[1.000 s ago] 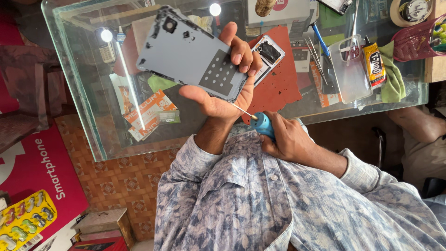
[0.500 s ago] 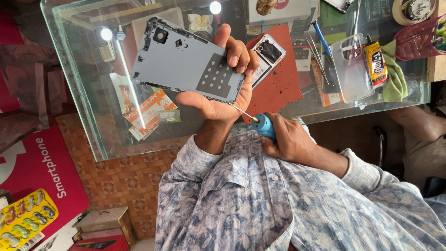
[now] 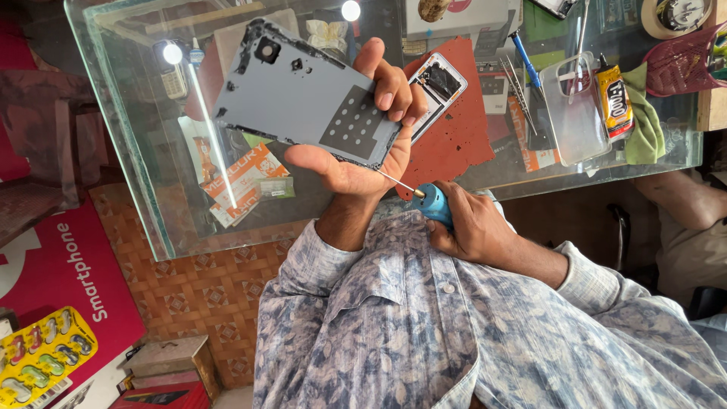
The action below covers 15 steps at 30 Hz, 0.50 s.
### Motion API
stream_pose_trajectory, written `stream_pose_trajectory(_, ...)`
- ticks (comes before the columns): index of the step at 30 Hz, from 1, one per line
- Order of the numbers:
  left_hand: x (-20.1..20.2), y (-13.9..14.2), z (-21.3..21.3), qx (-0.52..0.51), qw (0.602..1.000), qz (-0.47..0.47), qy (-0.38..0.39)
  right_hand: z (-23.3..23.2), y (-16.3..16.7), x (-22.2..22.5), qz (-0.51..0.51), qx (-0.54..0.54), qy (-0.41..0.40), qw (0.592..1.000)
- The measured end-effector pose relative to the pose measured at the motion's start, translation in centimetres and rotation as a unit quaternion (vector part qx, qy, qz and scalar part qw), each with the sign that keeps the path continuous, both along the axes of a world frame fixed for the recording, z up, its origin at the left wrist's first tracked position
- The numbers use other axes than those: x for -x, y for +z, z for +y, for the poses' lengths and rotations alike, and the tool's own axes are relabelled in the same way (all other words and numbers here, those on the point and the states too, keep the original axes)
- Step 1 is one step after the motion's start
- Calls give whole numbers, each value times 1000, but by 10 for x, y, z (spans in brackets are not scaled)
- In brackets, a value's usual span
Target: The person uses a blue electric screwdriver to remove screws from the back cover of a smartphone. They then use a small metal tool to pry open the back cover and disconnect internal components.
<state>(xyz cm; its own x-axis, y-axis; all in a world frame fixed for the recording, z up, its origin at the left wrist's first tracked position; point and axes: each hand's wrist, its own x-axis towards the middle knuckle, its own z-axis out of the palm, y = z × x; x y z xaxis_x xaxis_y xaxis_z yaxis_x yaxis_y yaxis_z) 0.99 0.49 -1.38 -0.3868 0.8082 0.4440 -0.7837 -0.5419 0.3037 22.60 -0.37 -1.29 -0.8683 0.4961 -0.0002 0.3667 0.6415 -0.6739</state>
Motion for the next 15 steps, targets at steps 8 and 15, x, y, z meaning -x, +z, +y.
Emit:
stream_pose_trajectory(8,0,2,-1,13,999,-8,-33,0,-3,-1,39,-35,18,998)
stream_pose_trajectory(15,2,-2,0,4,997,-4,-74,2,-4,-1,34,-22,17,999)
